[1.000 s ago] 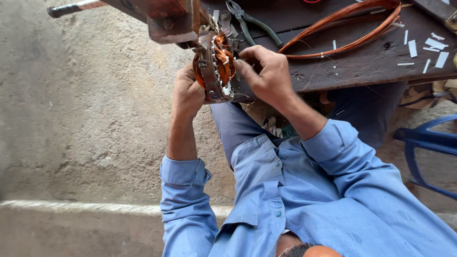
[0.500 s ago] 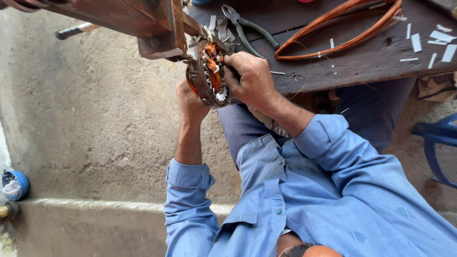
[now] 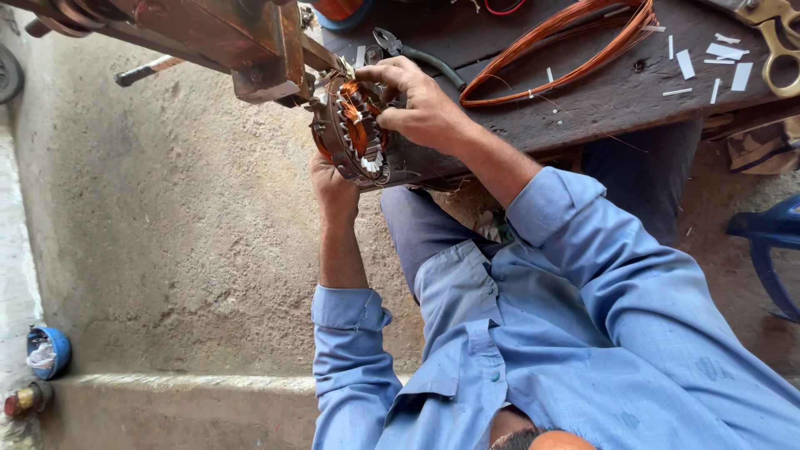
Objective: The person winds copper wire into the slots of a motor stator, inserts white insulating spacers between coils, and trims excess wire using shears. The work is performed by hand with occasional use of pliers and shears.
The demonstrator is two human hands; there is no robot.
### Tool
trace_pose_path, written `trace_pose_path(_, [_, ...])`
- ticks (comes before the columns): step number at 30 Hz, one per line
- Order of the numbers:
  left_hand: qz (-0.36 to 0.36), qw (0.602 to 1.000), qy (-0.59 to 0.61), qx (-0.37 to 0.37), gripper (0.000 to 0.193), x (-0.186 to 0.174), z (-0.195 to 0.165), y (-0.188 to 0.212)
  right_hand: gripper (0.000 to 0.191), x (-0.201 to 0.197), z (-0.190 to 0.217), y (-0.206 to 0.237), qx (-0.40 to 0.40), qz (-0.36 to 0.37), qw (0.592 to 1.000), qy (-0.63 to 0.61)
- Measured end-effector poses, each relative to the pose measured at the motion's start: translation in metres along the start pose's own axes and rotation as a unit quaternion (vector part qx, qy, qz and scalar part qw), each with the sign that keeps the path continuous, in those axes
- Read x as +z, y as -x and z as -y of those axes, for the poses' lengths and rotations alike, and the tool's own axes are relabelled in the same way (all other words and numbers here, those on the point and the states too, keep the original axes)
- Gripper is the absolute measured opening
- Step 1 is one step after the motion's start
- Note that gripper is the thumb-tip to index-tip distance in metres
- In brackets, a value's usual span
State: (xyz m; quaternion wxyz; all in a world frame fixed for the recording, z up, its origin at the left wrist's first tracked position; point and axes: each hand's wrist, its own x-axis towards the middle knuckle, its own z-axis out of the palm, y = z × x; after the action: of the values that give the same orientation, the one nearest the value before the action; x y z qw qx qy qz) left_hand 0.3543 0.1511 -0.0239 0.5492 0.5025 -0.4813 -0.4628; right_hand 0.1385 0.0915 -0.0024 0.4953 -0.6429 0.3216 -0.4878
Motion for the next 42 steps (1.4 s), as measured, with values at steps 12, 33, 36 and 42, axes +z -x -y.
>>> trace_pose_path(12, [0.021,0.999,-0.018,0.018,0.005,-0.001,0.0,0.002,0.022,0.0,-0.012,-0.003,0.085,-0.001,0.979,-0.184])
trace_pose_path(33, [0.008,0.999,-0.018,0.039,0.005,0.01,-0.014,0.005,0.022,0.022,0.001,0.017,-0.141,-0.132,0.937,0.29])
trace_pose_path(36, [0.021,1.0,0.013,0.002,0.007,0.007,-0.018,0.004,0.026,0.013,0.001,0.013,0.007,-0.066,0.99,0.127])
trace_pose_path(42, [0.026,0.998,0.048,-0.044,0.011,0.002,-0.022,-0.002,0.026,0.01,0.0,0.018,0.032,-0.03,0.995,0.094])
